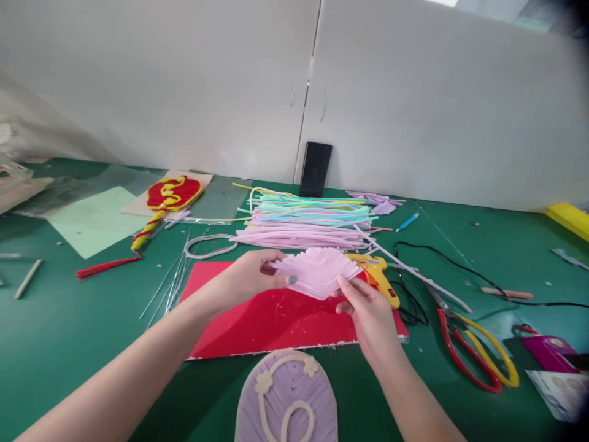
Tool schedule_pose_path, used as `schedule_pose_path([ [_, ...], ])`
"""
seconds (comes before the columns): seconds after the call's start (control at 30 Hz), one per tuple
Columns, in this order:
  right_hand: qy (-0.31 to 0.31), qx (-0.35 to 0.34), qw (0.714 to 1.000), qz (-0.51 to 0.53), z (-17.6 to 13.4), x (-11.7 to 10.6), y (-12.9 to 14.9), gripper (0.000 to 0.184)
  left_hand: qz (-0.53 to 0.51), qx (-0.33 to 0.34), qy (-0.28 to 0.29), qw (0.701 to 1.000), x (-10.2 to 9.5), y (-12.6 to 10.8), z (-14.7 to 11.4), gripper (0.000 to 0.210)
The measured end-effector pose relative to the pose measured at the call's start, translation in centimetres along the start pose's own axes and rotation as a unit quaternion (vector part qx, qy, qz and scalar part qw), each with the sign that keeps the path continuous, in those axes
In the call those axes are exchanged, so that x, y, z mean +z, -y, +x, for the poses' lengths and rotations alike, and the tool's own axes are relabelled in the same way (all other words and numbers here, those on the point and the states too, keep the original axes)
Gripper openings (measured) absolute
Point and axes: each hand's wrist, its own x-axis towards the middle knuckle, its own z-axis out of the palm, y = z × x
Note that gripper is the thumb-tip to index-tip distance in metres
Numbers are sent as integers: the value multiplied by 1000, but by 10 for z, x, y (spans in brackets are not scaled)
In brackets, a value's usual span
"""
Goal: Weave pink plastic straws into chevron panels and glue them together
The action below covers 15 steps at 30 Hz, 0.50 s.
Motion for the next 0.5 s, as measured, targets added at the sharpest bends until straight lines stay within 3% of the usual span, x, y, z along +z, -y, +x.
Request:
schedule_pose_path([
  [0.27,69,10,996,-63,-5,3,-1,25,-9,-17,29,999,-1,-2,1,40],
  [0.5,107,2,987,-116,-10,6,0,28,15,27,56,998,9,-1,-2,27],
])
